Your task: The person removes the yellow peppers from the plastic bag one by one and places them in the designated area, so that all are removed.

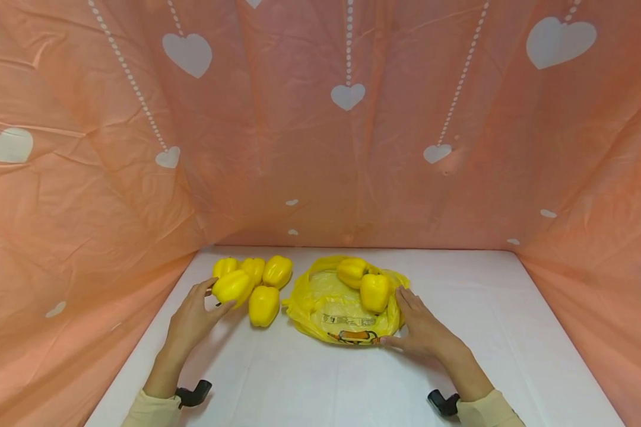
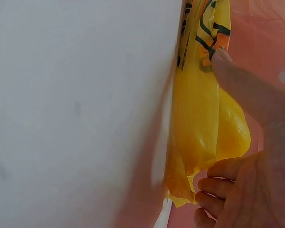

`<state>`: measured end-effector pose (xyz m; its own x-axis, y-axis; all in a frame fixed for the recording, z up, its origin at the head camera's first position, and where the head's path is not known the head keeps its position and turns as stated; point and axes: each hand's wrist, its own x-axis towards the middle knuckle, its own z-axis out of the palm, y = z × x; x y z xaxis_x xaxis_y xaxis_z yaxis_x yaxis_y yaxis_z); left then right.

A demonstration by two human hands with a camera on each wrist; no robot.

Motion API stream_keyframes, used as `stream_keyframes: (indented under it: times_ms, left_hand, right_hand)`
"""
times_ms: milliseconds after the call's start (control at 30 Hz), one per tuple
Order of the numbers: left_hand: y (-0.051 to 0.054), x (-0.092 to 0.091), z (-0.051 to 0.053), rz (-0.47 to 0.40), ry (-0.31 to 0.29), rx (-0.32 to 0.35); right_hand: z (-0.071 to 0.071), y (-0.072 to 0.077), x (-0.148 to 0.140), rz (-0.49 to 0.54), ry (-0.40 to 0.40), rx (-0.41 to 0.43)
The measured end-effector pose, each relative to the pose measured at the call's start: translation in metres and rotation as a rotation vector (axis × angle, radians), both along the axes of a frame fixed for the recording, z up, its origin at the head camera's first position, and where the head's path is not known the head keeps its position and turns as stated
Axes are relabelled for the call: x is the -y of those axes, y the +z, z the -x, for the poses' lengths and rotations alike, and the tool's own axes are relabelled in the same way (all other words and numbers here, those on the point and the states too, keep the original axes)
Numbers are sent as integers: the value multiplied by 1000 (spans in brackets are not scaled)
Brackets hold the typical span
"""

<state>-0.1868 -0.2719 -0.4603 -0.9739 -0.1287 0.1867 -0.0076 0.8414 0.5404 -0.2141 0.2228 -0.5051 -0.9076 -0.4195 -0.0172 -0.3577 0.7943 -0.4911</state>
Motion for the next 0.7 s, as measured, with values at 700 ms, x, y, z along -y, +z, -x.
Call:
stream_keyframes:
  times_ms: [700]
  left_hand:
    - [-18, -1, -1, 42, 48, 28]
  right_hand:
    - [2, 0, -1, -2, -5, -7]
